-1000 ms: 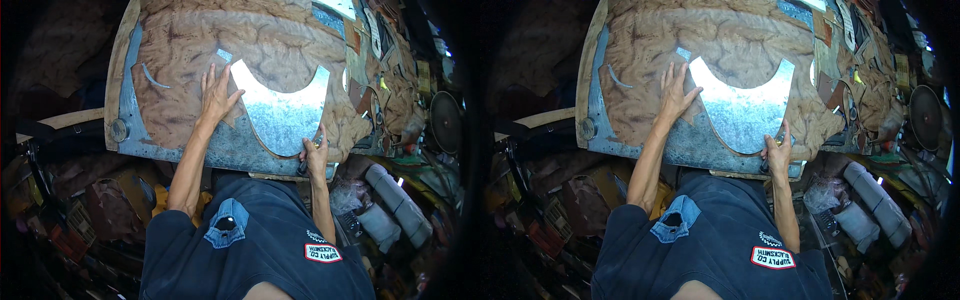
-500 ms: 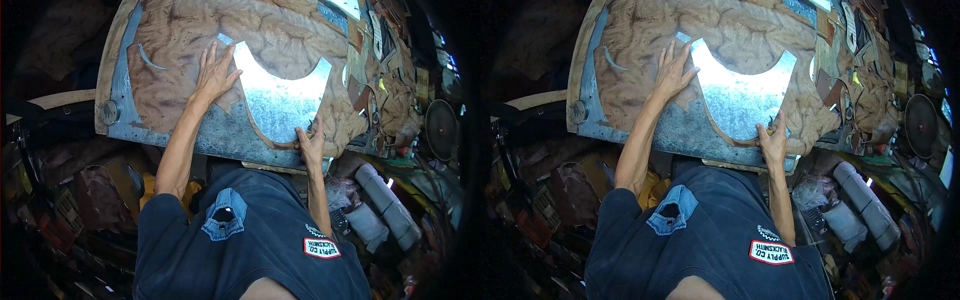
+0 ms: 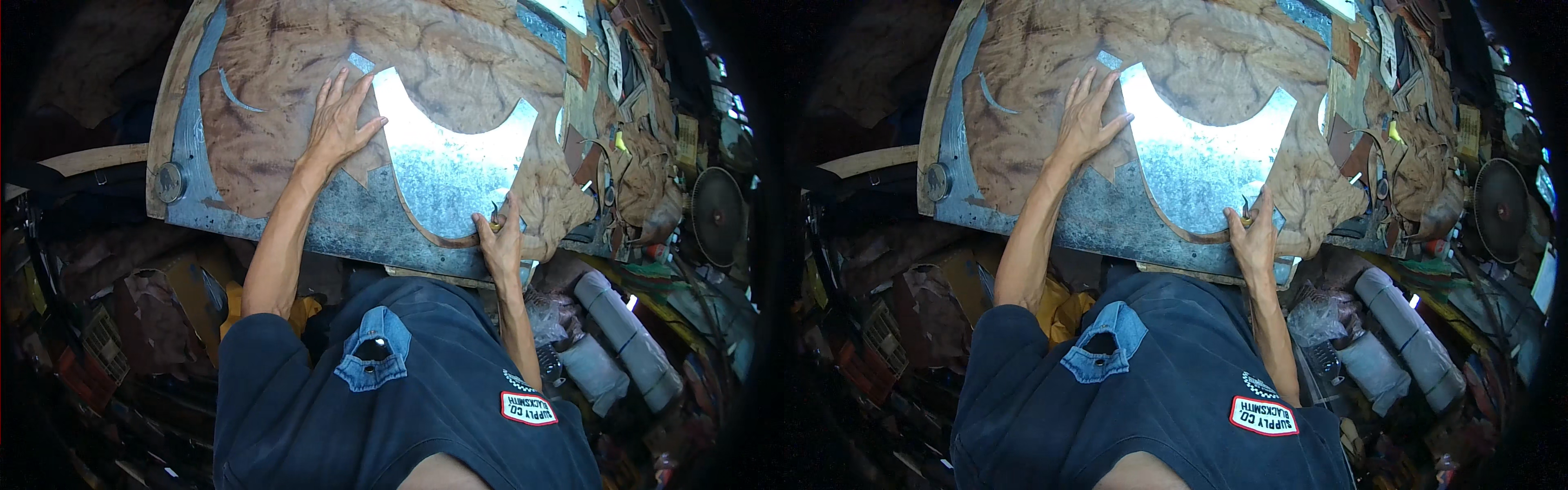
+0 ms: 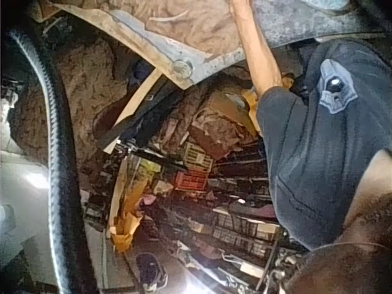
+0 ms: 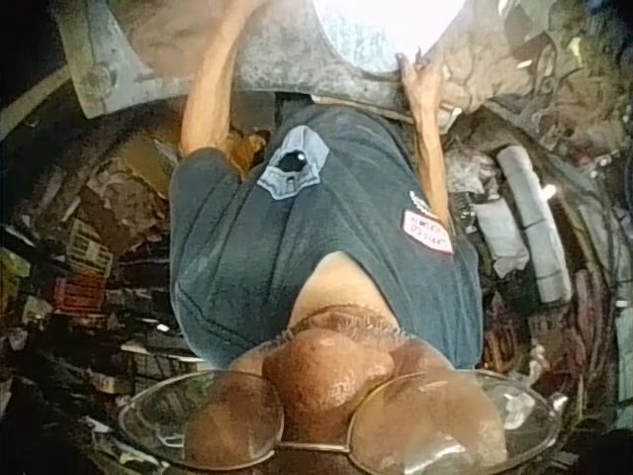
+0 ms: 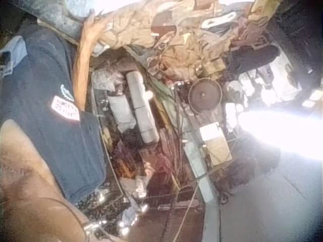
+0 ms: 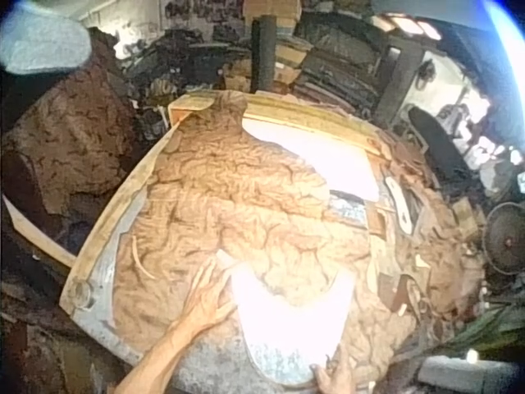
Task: Tracing and cutting leather pieces from a hide using metal patterns and a marking tool.
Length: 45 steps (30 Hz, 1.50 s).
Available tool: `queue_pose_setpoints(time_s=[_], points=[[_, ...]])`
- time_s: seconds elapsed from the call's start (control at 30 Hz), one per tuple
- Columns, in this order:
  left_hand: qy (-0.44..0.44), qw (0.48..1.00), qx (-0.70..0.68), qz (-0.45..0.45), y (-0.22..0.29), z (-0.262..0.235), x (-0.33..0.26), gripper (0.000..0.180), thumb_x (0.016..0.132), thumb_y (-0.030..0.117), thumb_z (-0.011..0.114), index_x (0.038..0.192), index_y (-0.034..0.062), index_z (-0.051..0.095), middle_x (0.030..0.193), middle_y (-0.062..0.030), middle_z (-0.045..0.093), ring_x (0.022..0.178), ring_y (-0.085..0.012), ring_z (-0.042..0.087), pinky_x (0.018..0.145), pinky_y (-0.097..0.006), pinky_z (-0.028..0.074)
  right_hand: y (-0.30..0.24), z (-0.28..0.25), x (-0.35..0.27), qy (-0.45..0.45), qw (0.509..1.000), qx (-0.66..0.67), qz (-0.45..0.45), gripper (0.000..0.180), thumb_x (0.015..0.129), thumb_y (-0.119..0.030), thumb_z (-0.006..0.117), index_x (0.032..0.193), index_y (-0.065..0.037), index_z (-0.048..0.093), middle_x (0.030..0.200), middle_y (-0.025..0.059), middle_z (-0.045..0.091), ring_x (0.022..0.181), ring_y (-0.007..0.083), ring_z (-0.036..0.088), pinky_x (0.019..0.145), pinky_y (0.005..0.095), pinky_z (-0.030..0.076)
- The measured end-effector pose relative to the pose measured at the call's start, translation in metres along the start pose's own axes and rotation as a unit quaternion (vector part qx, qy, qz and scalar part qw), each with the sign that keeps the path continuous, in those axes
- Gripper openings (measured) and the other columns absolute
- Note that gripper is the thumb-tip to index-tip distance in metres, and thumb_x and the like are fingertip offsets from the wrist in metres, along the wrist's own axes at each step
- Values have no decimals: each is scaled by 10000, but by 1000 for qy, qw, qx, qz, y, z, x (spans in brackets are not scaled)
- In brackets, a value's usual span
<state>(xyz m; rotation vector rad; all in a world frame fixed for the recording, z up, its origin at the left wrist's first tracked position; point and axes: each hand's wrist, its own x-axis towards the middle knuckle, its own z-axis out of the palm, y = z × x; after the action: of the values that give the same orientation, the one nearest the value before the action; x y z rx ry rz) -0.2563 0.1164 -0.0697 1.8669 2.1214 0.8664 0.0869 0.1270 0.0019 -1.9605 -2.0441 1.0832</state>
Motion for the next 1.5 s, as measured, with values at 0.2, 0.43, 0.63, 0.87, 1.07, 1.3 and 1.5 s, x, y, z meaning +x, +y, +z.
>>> queue_pose_setpoints(time_s=[0.2,0.43,0.63,0.87,1.07,1.3,1.5], points=[[-4,1000,-19,-3,-9,-2,5,804,805,449,722,1445,78,407,1431,-164,482,1417,-373,300,1178,-521,174,-8,3,1,12,1000,1,-17,787,857,-248,744,1448,46,317,842,174,615,761,256,618,692,368,501],[-9,999,-34,-4,-16,-15,17,828,796,449,734,1449,69,395,1435,-166,474,1416,-372,300,1174,-525,173,-8,13,12,41,996,4,-79,763,870,-234,733,1443,45,314,834,156,579,774,228,582,700,346,490],[-13,998,-54,0,-21,-23,18,756,807,431,728,1411,70,451,1435,-170,464,1417,-388,288,1166,-542,168,-22,6,13,47,992,-50,-105,688,893,-244,694,1431,14,351,988,260,654,920,312,669,736,406,514],[-29,999,-21,32,-9,-37,12,445,816,312,730,1184,74,648,1372,-177,478,1396,-410,297,1137,-565,216,-107,-40,0,-114,984,-136,-24,338,963,-216,546,1236,-18,517,1089,293,634,999,471,622,841,502,486],[-331,926,76,162,-27,-55,78,388,866,407,631,1032,66,717,1155,-174,647,1146,-344,585,1022,-541,387,-169,27,33,-197,926,-203,-248,347,908,-119,590,1241,-31,550,1036,233,604,958,441,595,799,482,485],[-556,823,-111,-42,-17,-41,156,1012,787,826,445,1277,-48,585,1326,-350,498,1234,-450,519,1046,-538,389,-206,125,96,-23,940,-98,-326,294,912,-149,589,1171,-15,624,974,254,658,906,434,634,779,485,501],[-612,791,-2,16,10,-44,153,1075,771,861,405,1488,63,352,1508,-256,334,1396,-401,337,1137,-546,237,-208,146,103,-1,958,-90,-271,320,901,-173,545,1141,-1,667,1036,285,655,972,428,643,846,470,521]])
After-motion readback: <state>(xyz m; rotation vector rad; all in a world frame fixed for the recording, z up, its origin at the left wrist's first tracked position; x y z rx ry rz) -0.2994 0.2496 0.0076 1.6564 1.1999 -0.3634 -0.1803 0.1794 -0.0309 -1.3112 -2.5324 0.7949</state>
